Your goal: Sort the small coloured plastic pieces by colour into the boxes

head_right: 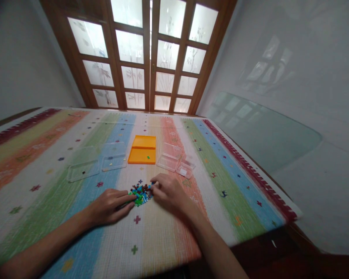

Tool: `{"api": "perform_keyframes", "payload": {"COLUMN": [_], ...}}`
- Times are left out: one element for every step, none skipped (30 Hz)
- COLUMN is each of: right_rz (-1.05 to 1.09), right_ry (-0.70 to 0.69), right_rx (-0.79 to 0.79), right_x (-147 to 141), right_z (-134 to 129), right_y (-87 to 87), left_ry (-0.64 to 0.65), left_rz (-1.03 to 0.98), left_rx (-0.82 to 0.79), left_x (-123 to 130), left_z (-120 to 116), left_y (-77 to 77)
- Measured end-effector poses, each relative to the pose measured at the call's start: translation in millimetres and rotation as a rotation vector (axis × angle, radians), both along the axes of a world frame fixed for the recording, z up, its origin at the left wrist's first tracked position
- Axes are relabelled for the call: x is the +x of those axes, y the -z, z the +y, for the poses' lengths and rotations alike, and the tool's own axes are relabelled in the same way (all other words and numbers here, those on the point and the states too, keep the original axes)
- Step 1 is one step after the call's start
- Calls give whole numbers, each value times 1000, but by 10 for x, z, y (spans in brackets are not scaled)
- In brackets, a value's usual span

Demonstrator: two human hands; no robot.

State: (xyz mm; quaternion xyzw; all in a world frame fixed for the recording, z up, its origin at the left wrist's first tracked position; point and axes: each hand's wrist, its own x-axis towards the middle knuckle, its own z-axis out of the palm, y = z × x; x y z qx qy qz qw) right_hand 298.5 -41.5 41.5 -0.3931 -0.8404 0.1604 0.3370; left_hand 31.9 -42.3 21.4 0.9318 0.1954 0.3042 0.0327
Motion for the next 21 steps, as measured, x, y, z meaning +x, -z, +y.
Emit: {"api": "perform_keyframes", "payload": {"right_rz": [19, 34, 43, 48, 51, 53, 54, 52, 48, 40, 29, 11, -12, -43, -80, -122, -168, -214, -259, -299, -330], "right_ry": [40, 79, 115, 146, 176, 206, 234, 263, 292, 321, 346, 367, 383, 394, 401, 409, 419, 431, 443, 452, 458], "right_rx": [7, 17, 33, 53, 74, 94, 109, 119, 128, 133, 136, 136, 135, 132, 126, 119, 110, 100, 88, 78, 74], "right_x": [34, 68, 101, 133, 162, 190, 218, 244, 270, 294, 318, 340, 361, 379, 394, 408, 421, 431, 440, 447, 451], "right_z": [15, 33, 53, 76, 103, 132, 164, 198, 234, 271, 308, 345, 381, 417, 452, 485, 517, 547, 574, 597, 614], "right_y": [-7, -12, -15, -15, -14, -11, -7, -2, 2, 5, 7, 6, 4, -1, -8, -15, -23, -30, -35, -39, -41], "left_ry": [-1, -4, -9, -13, -18, -24, -29, -35, -41, -45, -47, -49, -54, -64, -73, -77, -75, -64, -51, -40, -38], "left_rz": [4, 6, 8, 8, 7, 6, 6, 3, -3, -11, -18, -24, -27, -25, -16, -3, 11, 27, 40, 47, 51], "left_rx": [1, 3, 6, 12, 18, 22, 25, 28, 33, 37, 41, 47, 57, 70, 83, 98, 110, 115, 114, 110, 103], "left_x": [-2, -6, -10, -15, -20, -25, -30, -35, -40, -44, -47, -48, -48, -46, -42, -36, -30, -23, -16, -11, -7], "left_z": [2, 4, 6, 8, 10, 13, 16, 18, 21, 22, 23, 22, 20, 18, 14, 11, 9, 8, 8, 8, 8], "left_y": [-3, -6, -8, -9, -9, -8, -7, -6, -5, -5, -5, -4, -3, -1, 1, 3, 4, 4, 2, -1, -5]}}
